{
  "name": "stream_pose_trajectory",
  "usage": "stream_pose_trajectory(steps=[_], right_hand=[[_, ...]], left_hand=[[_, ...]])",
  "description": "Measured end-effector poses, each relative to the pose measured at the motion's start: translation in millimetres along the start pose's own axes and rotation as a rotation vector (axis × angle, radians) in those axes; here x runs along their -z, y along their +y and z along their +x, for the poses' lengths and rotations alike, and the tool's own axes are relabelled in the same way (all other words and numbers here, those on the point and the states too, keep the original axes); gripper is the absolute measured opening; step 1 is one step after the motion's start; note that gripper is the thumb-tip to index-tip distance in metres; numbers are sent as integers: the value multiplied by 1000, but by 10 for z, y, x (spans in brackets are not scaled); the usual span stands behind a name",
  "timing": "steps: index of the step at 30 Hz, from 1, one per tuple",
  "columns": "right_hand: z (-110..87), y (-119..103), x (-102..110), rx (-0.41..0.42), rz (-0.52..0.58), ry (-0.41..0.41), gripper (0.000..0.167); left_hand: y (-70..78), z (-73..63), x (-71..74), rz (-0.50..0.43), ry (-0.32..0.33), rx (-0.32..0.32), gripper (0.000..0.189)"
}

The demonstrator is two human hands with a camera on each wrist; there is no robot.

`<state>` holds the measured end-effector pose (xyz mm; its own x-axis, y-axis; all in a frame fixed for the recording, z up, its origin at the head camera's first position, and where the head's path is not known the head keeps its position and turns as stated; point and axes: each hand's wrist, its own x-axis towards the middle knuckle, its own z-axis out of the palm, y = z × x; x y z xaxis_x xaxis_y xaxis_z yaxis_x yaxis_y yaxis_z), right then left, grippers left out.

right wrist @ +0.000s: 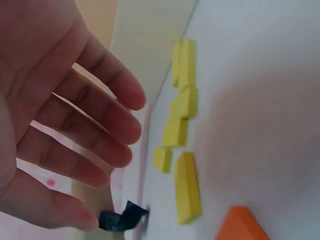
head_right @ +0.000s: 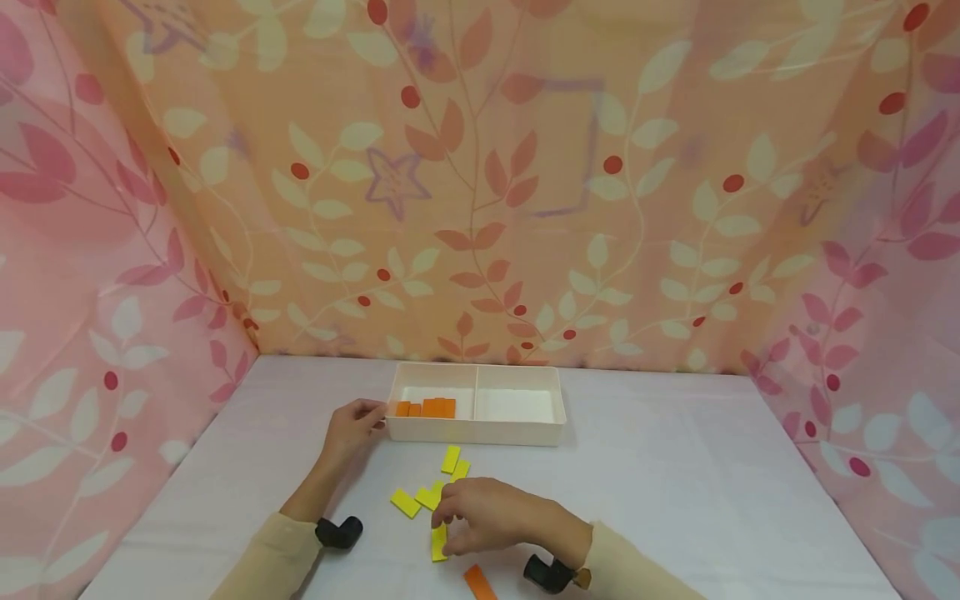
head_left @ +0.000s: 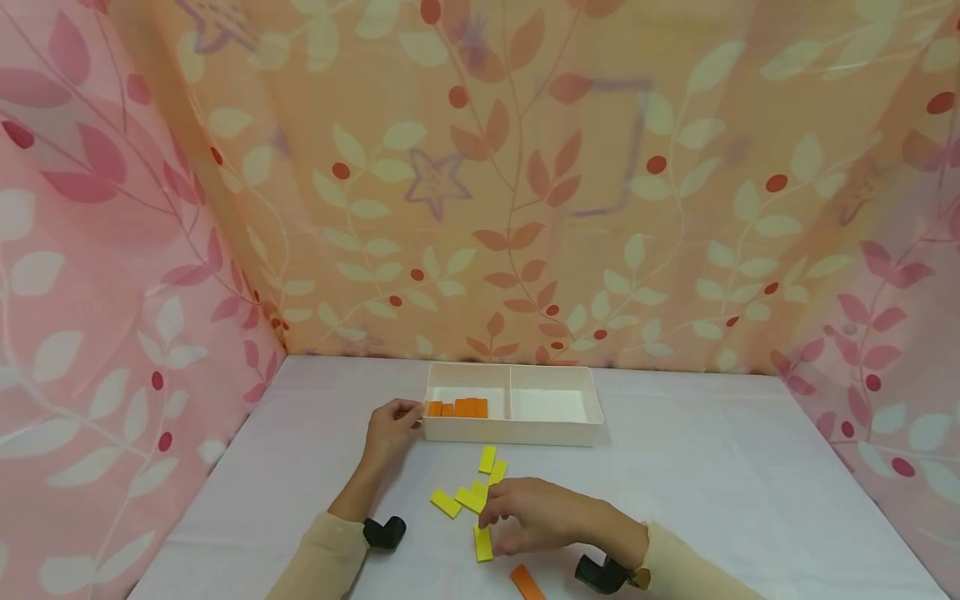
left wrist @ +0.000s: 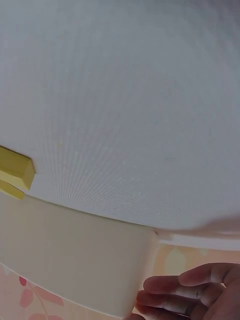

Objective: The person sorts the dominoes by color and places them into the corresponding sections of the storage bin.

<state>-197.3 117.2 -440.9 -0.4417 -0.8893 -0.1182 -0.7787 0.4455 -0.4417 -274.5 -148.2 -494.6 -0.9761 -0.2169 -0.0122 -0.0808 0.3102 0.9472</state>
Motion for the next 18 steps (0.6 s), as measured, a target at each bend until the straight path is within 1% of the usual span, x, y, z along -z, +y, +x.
stream_pose_trajectory(steps=[6, 9, 11, 16, 18], right_hand=[[-125, -49, -131, 53, -58, -79, 25], [-174, -72, -184, 61, -97, -110, 27], [-197, -93, -212, 52, -126, -121, 28], [-230, -131, -271, -3, -131, -162, 31], [-238, -134, -291, -8, -136, -166, 33]], left_hand=[[16, -17, -7, 5, -3, 6, 23], [11, -15, -11, 12, -4, 17, 22], [0, -7, -14, 18, -2, 17, 22], [-5, 15, -14, 19, 2, 18, 21], [-3, 21, -15, 15, 4, 15, 21]])
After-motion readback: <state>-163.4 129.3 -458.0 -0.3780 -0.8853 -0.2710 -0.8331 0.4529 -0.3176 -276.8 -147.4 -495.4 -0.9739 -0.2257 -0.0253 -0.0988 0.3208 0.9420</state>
